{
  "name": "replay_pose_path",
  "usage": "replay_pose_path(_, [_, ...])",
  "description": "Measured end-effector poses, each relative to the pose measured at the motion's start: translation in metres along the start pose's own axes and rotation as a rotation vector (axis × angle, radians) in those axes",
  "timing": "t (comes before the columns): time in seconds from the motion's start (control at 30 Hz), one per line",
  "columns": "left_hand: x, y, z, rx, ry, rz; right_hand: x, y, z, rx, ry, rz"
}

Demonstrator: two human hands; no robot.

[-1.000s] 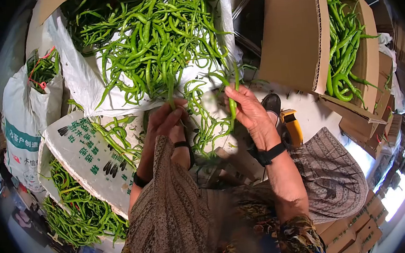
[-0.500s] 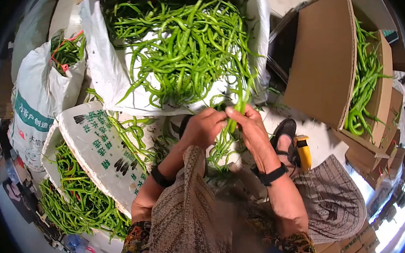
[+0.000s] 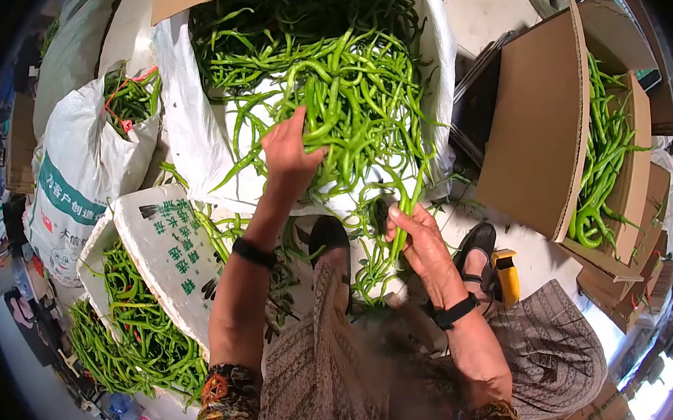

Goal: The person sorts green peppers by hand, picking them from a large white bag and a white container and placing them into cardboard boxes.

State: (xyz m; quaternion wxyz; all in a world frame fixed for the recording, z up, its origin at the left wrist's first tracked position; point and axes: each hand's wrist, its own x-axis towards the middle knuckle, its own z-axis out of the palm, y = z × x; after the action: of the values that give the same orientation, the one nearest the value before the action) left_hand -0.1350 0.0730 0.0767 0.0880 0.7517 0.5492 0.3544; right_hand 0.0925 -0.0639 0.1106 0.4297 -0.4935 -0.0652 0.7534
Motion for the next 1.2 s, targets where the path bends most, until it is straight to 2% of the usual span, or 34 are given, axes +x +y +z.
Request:
replay_pose_path(0.1, [0.012, 0.036, -0.056, -0.26, -0.13, -0.167, -0.007, -0.01, 0.006, 0.056, 0.01, 0.0])
replay_pose_path(0.2, [0.002, 0.054, -0.094, -0.358, -0.015, -0.233, -0.016, -0.024, 0.007, 0.087, -0.062, -0.034])
replay_pose_path(0.3, [-0.037, 0.025, -0.053, -0.227, -0.306, -0.48, -0.012, -0.021, -0.001, 0.095, -0.096, -0.031])
replay_pose_path(0.33, [-0.067, 0.009, -0.041, -0.072, -0.504, -0.351, -0.01, -0.017, -0.003, 0.121, -0.071, -0.022])
replay_pose_path(0.43, [-0.085, 0.024, -0.056, -0.328, -0.559, -0.531, -0.012, -0.012, -0.007, 0.093, 0.002, -0.004])
replay_pose_path(0.47, [-0.088, 0.02, -0.058, -0.41, -0.589, -0.657, -0.011, -0.009, -0.013, 0.102, 0.002, 0.011])
replay_pose_path(0.57, [-0.088, 0.016, -0.049, -0.502, -0.507, -0.791, -0.008, 0.003, -0.024, 0.082, 0.009, 0.057])
replay_pose_path(0.67, [-0.091, 0.02, -0.007, -0.228, -0.386, -0.573, -0.008, 0.006, -0.016, 0.039, 0.055, 0.104])
replay_pose_path(0.77, [-0.091, 0.031, 0.031, -0.054, -0.254, -0.485, -0.001, 0.01, -0.012, 0.007, 0.048, 0.123])
replay_pose_path(0.8, [-0.087, 0.03, 0.037, -0.1, -0.229, -0.556, 0.001, 0.011, -0.009, -0.001, 0.043, 0.123])
replay_pose_path(0.9, [-0.09, 0.023, 0.053, -0.107, -0.171, -0.458, 0.0, 0.017, -0.005, -0.013, 0.063, 0.133])
replay_pose_path(0.93, [-0.072, 0.031, 0.034, -0.385, -0.343, -0.682, 0.0, 0.021, -0.005, -0.015, 0.059, 0.13])
replay_pose_path(1.03, [-0.047, 0.058, -0.028, -0.735, -0.408, -0.726, -0.009, 0.015, 0.001, -0.025, 0.085, 0.104])
replay_pose_path(1.07, [-0.052, 0.061, -0.024, -1.049, -0.243, -0.7, -0.011, 0.01, 0.005, -0.02, 0.101, 0.095])
replay_pose_path(1.17, [-0.068, 0.033, -0.022, -1.084, -0.362, -0.887, -0.004, 0.011, -0.006, -0.003, 0.154, 0.094])
replay_pose_path(1.2, [-0.059, 0.042, -0.035, -1.01, -0.423, -0.972, 0.001, 0.014, -0.016, 0.005, 0.185, 0.084])
